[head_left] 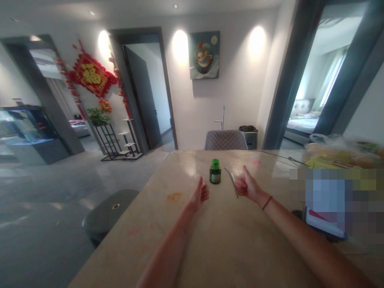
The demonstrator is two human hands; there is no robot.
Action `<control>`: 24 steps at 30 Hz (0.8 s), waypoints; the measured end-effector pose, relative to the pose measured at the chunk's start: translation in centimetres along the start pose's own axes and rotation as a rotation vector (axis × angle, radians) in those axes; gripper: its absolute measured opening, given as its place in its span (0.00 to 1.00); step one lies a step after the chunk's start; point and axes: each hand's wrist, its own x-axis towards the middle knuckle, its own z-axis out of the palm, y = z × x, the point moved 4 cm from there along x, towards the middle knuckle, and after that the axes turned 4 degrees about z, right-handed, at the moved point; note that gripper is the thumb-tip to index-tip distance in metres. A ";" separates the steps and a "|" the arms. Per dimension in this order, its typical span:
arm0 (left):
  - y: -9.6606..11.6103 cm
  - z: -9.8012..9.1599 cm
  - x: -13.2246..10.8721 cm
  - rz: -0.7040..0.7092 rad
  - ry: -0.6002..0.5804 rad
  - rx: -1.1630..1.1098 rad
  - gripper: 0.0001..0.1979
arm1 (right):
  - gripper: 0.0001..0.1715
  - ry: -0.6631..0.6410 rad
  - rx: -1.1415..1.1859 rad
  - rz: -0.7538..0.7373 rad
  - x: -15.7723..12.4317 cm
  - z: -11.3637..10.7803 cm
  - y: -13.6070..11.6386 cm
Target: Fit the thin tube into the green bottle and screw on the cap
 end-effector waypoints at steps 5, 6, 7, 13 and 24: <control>-0.8 1.4 -1.3 -0.318 -0.317 -0.248 0.34 | 0.37 -0.355 0.453 0.347 -2.6 2.1 2.6; -1.1 1.5 -1.4 -0.340 -0.322 -0.247 0.34 | 0.38 -0.343 0.479 0.383 -2.8 2.3 3.1; -1.3 1.5 -1.4 -0.349 -0.314 -0.239 0.34 | 0.38 -0.328 0.495 0.404 -3.0 2.4 3.4; -1.2 -0.6 0.0 -0.002 0.179 0.035 0.31 | 0.37 -0.137 0.403 0.242 -1.1 1.2 2.4; -1.9 -2.0 0.3 0.475 0.473 0.853 0.30 | 0.37 0.226 -0.352 -0.281 7.4 1.1 -5.9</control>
